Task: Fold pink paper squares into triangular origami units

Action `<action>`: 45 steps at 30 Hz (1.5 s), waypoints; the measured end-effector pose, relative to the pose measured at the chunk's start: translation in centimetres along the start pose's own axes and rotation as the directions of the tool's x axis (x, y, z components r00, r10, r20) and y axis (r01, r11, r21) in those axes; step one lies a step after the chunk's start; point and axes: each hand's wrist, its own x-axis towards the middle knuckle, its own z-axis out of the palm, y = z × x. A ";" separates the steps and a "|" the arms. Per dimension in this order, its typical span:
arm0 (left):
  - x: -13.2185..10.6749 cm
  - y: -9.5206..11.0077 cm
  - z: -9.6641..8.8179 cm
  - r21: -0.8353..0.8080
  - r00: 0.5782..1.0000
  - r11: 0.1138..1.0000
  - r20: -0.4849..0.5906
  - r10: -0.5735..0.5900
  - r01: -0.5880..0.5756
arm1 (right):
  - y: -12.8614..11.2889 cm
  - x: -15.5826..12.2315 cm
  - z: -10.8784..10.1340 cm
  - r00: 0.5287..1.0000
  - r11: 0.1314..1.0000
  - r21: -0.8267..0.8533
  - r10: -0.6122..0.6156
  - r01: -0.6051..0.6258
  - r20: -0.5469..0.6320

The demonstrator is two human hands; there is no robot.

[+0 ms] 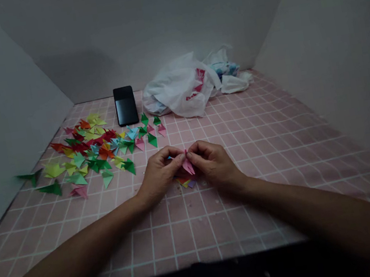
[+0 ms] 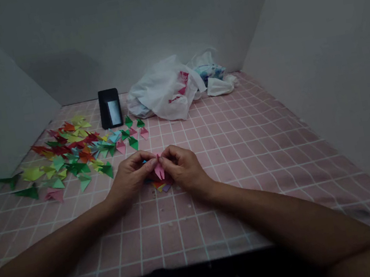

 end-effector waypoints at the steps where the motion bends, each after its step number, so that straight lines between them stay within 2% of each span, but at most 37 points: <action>1: 0.0 0.1 0.0 0.011 1.000 1.000 0.000 0.006 -0.006 | 0.0 0.0 0.0 1.000 1.000 -0.013 -0.003 0.003 -0.001; 7: 0.1 0.1 -0.1 0.042 0.999 0.999 -0.014 0.032 -0.031 | 0.0 -0.1 0.0 0.999 0.999 -0.029 -0.042 0.043 0.009; 17: 0.2 0.2 -0.3 0.050 1.000 0.999 -0.012 -0.014 0.014 | -0.1 0.0 0.0 0.999 1.000 0.007 -0.002 0.001 0.044; 26: 0.2 0.3 -0.1 -0.028 0.999 0.999 0.032 -0.032 0.033 | -0.3 0.1 -0.1 0.996 0.989 -0.121 -0.085 0.084 -0.004; 45: 0.3 0.2 -0.3 -0.024 0.998 0.998 0.021 -0.061 0.061 | -0.1 -0.2 0.1 0.999 0.996 -0.070 -0.054 0.055 0.006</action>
